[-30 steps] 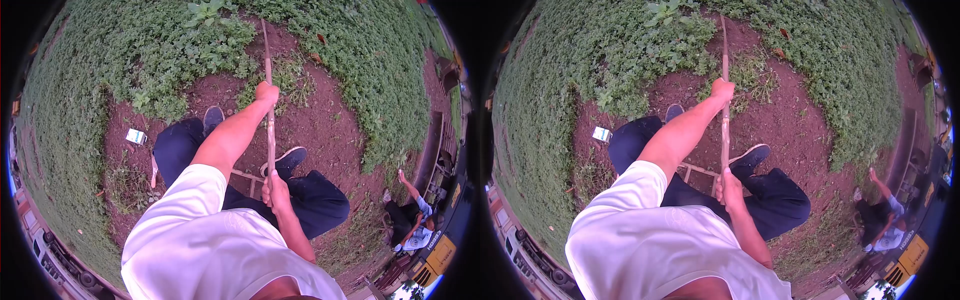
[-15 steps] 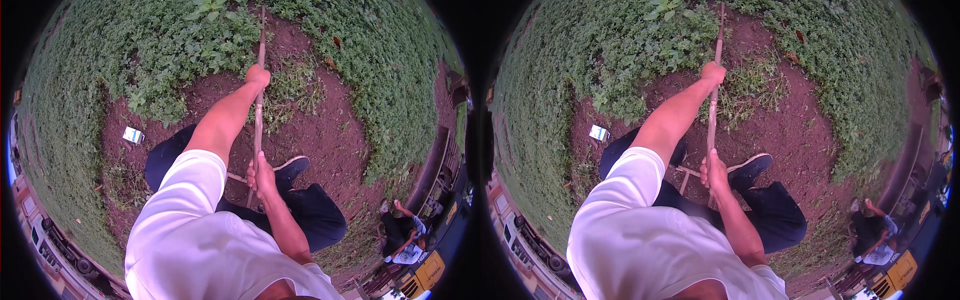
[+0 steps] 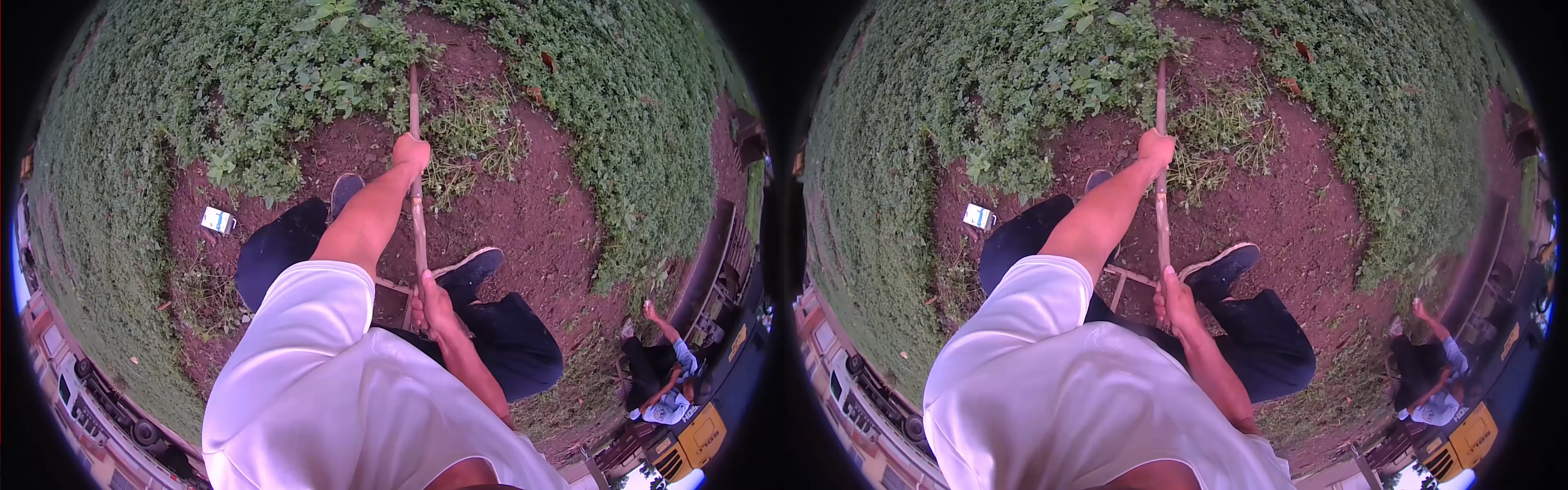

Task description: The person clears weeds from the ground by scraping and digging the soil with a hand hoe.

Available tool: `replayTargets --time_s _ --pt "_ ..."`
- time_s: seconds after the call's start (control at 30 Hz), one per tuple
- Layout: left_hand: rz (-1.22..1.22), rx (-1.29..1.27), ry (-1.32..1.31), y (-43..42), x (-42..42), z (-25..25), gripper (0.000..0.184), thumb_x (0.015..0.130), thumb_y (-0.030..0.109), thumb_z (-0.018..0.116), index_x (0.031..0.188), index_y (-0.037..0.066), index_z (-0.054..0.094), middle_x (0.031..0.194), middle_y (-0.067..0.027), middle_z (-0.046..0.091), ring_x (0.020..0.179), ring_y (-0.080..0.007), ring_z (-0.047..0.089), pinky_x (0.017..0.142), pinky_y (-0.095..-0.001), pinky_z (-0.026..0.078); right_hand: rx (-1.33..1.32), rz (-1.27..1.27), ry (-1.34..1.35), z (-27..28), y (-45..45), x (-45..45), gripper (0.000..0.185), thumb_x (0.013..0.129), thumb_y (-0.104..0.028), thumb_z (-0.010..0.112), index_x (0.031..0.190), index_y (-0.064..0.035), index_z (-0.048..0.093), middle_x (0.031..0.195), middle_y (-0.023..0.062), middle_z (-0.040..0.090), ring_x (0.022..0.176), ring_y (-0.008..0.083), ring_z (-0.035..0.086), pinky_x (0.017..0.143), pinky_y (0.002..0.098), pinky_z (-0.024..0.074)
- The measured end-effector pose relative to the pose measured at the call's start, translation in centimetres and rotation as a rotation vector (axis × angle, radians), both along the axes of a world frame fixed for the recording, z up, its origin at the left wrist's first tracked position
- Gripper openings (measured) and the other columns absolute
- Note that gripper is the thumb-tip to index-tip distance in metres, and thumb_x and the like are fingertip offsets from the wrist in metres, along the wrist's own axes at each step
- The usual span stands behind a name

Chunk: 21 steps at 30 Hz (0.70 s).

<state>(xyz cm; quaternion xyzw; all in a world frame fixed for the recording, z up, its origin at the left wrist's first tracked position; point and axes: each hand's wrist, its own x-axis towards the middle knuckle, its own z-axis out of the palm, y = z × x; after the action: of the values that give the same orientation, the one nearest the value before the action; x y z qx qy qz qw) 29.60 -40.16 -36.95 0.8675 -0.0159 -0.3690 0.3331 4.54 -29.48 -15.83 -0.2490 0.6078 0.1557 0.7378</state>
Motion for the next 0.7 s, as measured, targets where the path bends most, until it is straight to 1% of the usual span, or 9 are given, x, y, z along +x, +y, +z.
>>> replayTargets --time_s 0.1,0.13,0.23,0.3,0.37,0.43,0.53,0.6,0.7 --pt "0.017 0.011 0.036 1.5 -2.4 1.8 0.03 0.087 0.02 0.063 0.104 -0.004 0.068 0.094 -0.0245 0.073 0.087 -0.0384 0.073 0.078 -0.0461 0.057 0.07 -0.003 0.02 1.9 0.9 -3.0 0.055 0.104 -0.063 0.04 0.087 -0.011 0.049 0.06 -0.0023 0.042 0.044 0.0109 0.041 0.04 0.0283 0.0316" --pt "0.048 -0.025 0.154 1.9 -3.2 2.6 0.028 0.087 0.019 0.063 0.103 -0.004 0.068 0.092 -0.0245 0.072 0.088 -0.0381 0.073 0.079 -0.0455 0.057 0.05 0.033 0.026 3.0 1.4 -3.9 0.057 0.103 -0.064 0.039 0.086 -0.011 0.049 0.059 -0.0028 0.042 0.045 0.0115 0.041 0.04 0.0282 0.0315" --pt "0.097 -0.025 0.183 3.4 -6.9 -0.2 0.027 0.087 0.02 0.063 0.101 -0.003 0.068 0.09 -0.0237 0.072 0.085 -0.0379 0.073 0.076 -0.0452 0.057 0.044 0.096 0.065 4.3 1.5 -6.4 0.057 0.104 -0.064 0.039 0.086 -0.0111 0.049 0.059 -0.0033 0.043 0.044 0.0111 0.039 0.039 0.0277 0.0299" --pt "0.12 -0.063 0.132 5.2 -9.7 0.9 0.026 0.088 0.02 0.062 0.101 -0.002 0.068 0.088 -0.0236 0.072 0.081 -0.0377 0.074 0.072 -0.0449 0.058 0.07 0.105 0.122 5.6 1.8 -8.3 0.055 0.104 -0.062 0.039 0.086 -0.0113 0.05 0.06 -0.0032 0.045 0.044 0.0101 0.039 0.039 0.0274 0.0284" --pt "0.081 0.047 0.179 6.1 -11.4 2.4 0.027 0.087 0.02 0.063 0.103 -0.001 0.068 0.091 -0.0237 0.073 0.085 -0.0377 0.074 0.076 -0.0454 0.058 -0.003 0.18 0.025 7.4 2.4 -9.9 0.055 0.104 -0.062 0.039 0.087 -0.0112 0.051 0.06 -0.0041 0.044 0.043 0.0099 0.038 0.038 0.0272 0.0276" --pt "0.098 0.024 0.194 6.5 -12.5 4.8 0.027 0.087 0.02 0.063 0.102 -0.001 0.068 0.095 -0.0247 0.072 0.09 -0.0379 0.073 0.08 -0.0459 0.057 0.004 0.111 0.026 8.1 3.1 -11.3 0.056 0.104 -0.062 0.039 0.082 -0.0125 0.051 0.059 -0.0048 0.043 0.046 0.0089 0.036 0.041 0.0278 0.0295" --pt "0.176 0.042 0.259 9.7 -20.3 4.0 0.026 0.087 0.019 0.064 0.1 -0.002 0.067 0.096 -0.0256 0.072 0.093 -0.0401 0.072 0.082 -0.0471 0.057 -0.06 0.263 0.056 11.0 4.7 -18.0 0.061 0.103 -0.062 0.041 0.079 -0.0087 0.057 0.062 -0.0017 0.049 0.055 0.0112 0.045 0.052 0.0311 0.0383" --pt "0.224 0.005 0.288 11.1 -23.3 3.4 0.025 0.087 0.019 0.064 0.1 -0.002 0.067 0.096 -0.0259 0.072 0.094 -0.0409 0.072 0.082 -0.0473 0.057 -0.095 0.349 0.207 12.4 5.8 -20.6 0.065 0.102 -0.062 0.043 0.081 -0.0038 0.062 0.07 0.0024 0.057 0.068 0.0144 0.052 0.065 0.0346 0.0427" --pt "0.221 0.019 0.305 13.2 -28.1 3.9 0.025 0.086 0.018 0.065 0.1 -0.003 0.067 0.096 -0.0262 0.072 0.094 -0.0415 0.072 0.083 -0.0478 0.056 -0.138 0.342 0.304 13.1 8.7 -25.3 0.065 0.102 -0.061 0.044 0.089 -0.0009 0.065 0.077 0.0049 0.06 0.075 0.0175 0.055 0.07 0.0365 0.044"
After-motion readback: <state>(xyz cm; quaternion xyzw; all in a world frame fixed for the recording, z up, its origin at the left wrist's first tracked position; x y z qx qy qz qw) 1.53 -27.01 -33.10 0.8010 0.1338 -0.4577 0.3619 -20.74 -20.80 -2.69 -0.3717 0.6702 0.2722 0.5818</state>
